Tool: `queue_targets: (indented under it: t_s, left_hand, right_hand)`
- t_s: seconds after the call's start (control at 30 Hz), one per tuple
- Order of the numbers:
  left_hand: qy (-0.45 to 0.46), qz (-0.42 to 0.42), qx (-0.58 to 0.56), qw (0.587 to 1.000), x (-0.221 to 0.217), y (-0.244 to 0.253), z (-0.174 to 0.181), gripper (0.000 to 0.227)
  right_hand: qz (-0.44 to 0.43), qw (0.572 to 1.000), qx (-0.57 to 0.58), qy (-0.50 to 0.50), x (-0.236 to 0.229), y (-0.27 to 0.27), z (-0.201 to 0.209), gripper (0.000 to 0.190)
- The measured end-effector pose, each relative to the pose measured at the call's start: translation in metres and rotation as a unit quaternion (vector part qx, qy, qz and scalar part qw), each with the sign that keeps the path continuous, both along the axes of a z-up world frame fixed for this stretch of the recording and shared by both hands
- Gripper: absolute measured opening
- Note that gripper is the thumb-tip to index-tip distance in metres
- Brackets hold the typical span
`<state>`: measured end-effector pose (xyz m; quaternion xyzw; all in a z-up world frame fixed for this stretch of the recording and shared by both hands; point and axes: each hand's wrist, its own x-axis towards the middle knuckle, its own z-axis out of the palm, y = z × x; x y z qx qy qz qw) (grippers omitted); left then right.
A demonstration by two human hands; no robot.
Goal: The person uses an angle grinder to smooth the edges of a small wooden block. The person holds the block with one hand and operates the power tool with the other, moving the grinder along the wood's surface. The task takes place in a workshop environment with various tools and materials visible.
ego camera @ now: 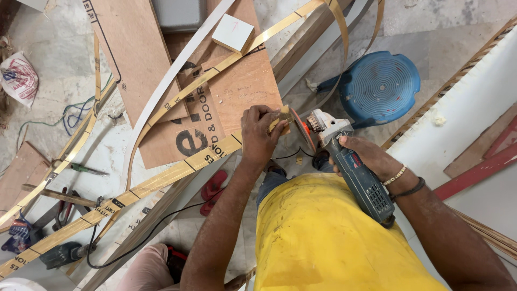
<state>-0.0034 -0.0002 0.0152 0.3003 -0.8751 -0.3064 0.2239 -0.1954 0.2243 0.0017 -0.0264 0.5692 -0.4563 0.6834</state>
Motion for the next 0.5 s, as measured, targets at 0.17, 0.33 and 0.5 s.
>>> queue_targets:
  t_s: [0.17, 0.33, 0.5]
  left_hand:
    - [-0.005, -0.002, 0.003, 1.0, -0.0005, -0.0007, -0.0006, 0.033]
    - [-0.017, -0.004, 0.004, 1.0, -0.0005, -0.0009, -0.0008, 0.032]
    - [-0.01, -0.001, 0.002, 1.0, -0.0003, -0.0006, -0.0001, 0.033]
  right_hand:
    - [-0.009, 1.0, -0.001, -0.012, 0.0018, 0.0024, -0.0015, 0.066]
    - [-0.006, 1.0, 0.014, 0.009, 0.0044, 0.0039, -0.0021, 0.071]
    - [-0.025, 0.999, 0.008, -0.019, 0.0063, 0.0055, -0.0077, 0.071]
